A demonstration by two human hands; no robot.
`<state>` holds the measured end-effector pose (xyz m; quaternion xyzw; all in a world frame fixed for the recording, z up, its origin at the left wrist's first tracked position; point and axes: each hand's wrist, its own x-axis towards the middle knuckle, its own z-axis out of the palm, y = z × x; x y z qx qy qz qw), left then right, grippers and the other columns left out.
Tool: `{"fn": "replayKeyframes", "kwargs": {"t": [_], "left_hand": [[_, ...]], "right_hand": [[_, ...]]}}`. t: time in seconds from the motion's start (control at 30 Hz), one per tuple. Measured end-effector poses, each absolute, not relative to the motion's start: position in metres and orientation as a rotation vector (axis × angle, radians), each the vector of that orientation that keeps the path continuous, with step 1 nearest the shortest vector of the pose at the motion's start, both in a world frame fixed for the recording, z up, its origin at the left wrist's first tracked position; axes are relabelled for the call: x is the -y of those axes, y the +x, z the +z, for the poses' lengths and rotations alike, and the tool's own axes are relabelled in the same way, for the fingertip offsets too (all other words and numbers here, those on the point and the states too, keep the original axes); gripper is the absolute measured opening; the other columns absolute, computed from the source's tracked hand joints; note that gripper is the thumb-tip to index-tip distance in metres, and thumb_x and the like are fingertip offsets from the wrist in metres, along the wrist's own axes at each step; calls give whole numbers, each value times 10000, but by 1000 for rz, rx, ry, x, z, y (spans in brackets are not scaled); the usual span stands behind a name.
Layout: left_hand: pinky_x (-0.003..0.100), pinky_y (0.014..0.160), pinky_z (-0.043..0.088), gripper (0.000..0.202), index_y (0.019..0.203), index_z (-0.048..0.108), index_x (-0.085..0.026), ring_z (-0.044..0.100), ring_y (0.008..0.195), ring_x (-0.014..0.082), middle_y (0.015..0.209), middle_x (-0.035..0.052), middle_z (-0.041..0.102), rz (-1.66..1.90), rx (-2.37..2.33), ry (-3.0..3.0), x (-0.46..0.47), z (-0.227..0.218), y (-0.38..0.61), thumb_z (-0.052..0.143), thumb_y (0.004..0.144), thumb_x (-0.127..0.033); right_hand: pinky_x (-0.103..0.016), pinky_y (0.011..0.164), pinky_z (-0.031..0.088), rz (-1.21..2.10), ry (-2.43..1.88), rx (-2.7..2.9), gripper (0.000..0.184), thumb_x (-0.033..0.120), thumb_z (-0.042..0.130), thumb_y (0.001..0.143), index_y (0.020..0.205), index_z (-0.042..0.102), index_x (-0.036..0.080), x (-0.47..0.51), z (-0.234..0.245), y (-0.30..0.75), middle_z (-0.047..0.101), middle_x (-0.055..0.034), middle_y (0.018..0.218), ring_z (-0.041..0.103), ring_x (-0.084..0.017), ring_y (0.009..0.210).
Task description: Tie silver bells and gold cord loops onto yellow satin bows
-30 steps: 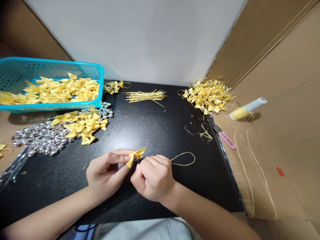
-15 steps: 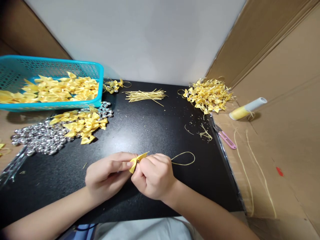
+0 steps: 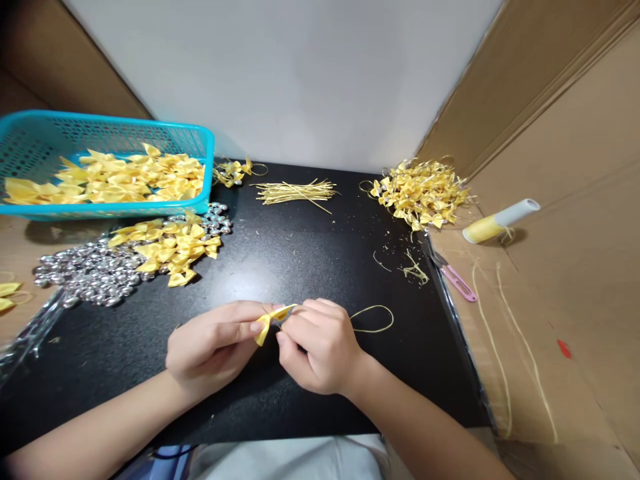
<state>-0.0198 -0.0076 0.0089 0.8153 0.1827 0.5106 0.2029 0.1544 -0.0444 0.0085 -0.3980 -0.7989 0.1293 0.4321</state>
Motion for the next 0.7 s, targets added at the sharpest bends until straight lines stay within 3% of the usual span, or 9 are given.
{"fn": "replayKeyframes", "kwargs": {"t": [0.23,0.37,0.43,0.6,0.7], "left_hand": [[216,680,615,145,941,606,-193,752,786,161,876,94,783,1425,-510,2324,8,9,-18,597,870,-66],[203,654,602,123,885,606,-187,744,750,146,891,90,780,1406,-556,2351,7,5,-19,597,863,-66],[192,658,592,124,850,605,-172,735,738,134,862,79,773,1391,-548,2393,6,0,-18,617,846,-49],[184,655,569,145,785,602,-175,716,711,113,848,47,760,1291,-598,2502,2,-5,-18,595,858,-51],[197,654,559,149,807,606,-173,709,723,123,882,56,762,1197,-543,2586,0,-4,-18,568,864,-40]], "right_hand": [[-284,564,370,306,-1023,1946,268,139,450,905,659,550,179,46,10,152,565,-8,594,457,-120,547],[-347,728,436,224,-1118,1714,80,206,582,861,848,654,173,45,19,159,646,-45,765,567,-173,753],[-370,787,455,331,-1163,1657,101,227,632,840,916,687,186,43,22,161,656,-58,858,577,-194,855],[-346,799,479,751,-1193,1615,76,174,658,844,789,692,213,38,15,160,642,-24,832,585,-169,858],[-329,782,493,891,-1062,1436,74,240,654,868,799,664,214,32,10,161,640,-24,855,605,-162,865]]}}
